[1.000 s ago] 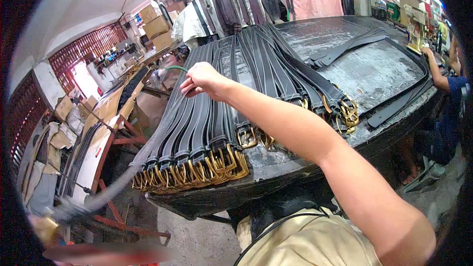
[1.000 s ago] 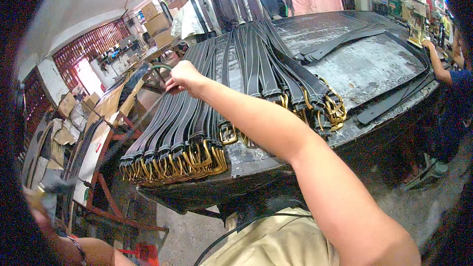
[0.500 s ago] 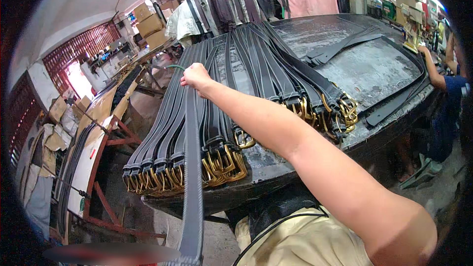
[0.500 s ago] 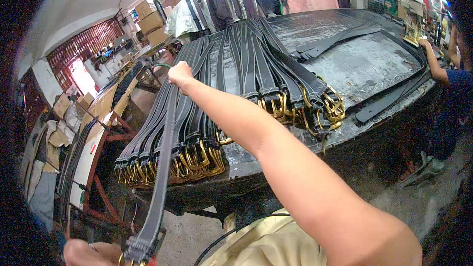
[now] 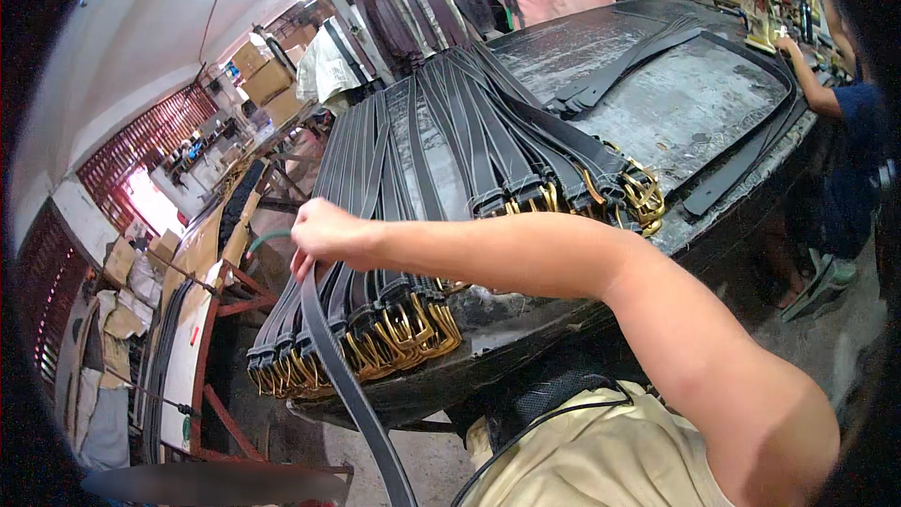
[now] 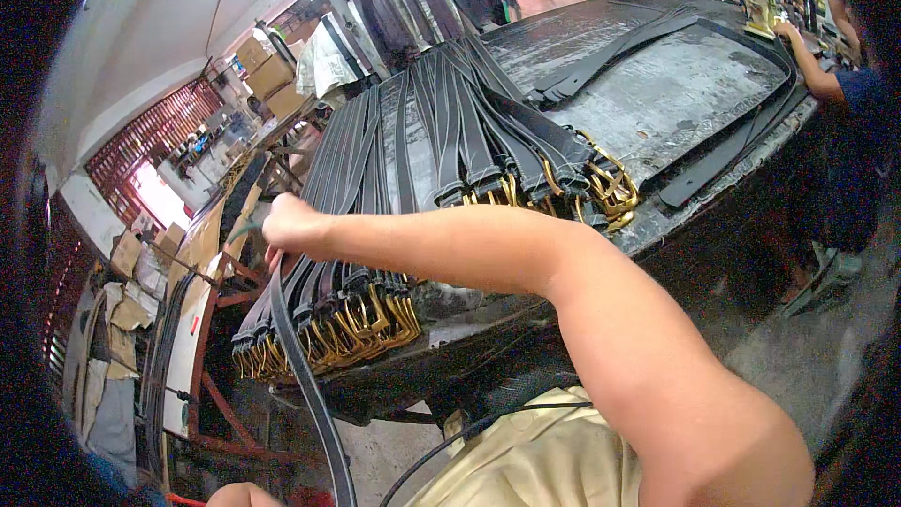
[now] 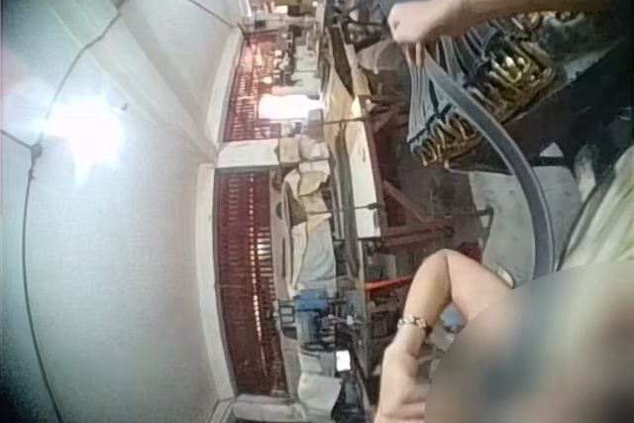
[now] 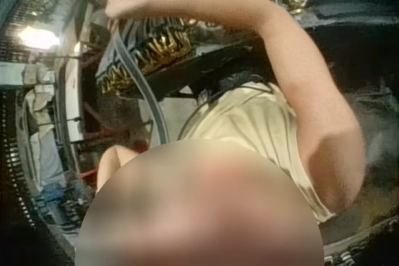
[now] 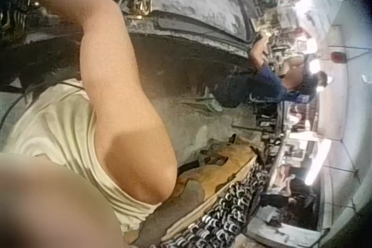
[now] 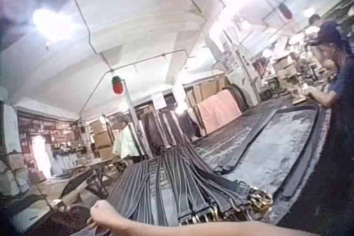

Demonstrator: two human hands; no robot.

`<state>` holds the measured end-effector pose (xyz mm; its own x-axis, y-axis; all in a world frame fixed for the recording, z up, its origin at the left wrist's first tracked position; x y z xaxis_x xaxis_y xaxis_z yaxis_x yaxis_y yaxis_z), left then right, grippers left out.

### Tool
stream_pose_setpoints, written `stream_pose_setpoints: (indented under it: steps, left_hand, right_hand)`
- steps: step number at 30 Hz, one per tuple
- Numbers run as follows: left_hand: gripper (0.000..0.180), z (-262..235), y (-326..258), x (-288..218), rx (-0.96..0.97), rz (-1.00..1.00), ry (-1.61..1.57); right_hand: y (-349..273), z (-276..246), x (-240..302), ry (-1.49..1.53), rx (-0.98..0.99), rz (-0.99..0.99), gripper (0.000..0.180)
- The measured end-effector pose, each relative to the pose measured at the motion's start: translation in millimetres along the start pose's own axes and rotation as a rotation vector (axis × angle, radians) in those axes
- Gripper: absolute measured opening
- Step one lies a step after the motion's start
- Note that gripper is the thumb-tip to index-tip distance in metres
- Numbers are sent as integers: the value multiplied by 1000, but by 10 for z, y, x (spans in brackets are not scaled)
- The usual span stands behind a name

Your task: Assemble and finish leather belts by stitching loops and attaching buckles.

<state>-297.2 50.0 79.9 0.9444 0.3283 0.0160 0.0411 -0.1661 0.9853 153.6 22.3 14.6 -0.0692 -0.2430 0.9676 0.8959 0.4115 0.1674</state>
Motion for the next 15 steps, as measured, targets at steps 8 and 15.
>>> stream_pose_setpoints:
  steps: [8, 15]
  left_hand:
    - [16, 242, 209, 242, 315, -81, -102]
    - [15, 518, 420, 431, 552, -155, -197]
  right_hand:
    - [-53, 259, 126, -120, 94, -138, 17]
    - [811, -420, -58, -237, -90, -121, 22]
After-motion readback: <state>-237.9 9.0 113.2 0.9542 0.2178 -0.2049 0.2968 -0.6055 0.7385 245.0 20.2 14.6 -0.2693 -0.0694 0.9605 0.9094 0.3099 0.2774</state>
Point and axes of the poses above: each hand's wrist, its own y-axis towards the middle knuckle, its own z-axis out of the palm, x = y × z, the point moved 8 cm from there along y, towards the middle knuckle, and after that the axes turned 15 degrees about -x, right-handed, at the moved point
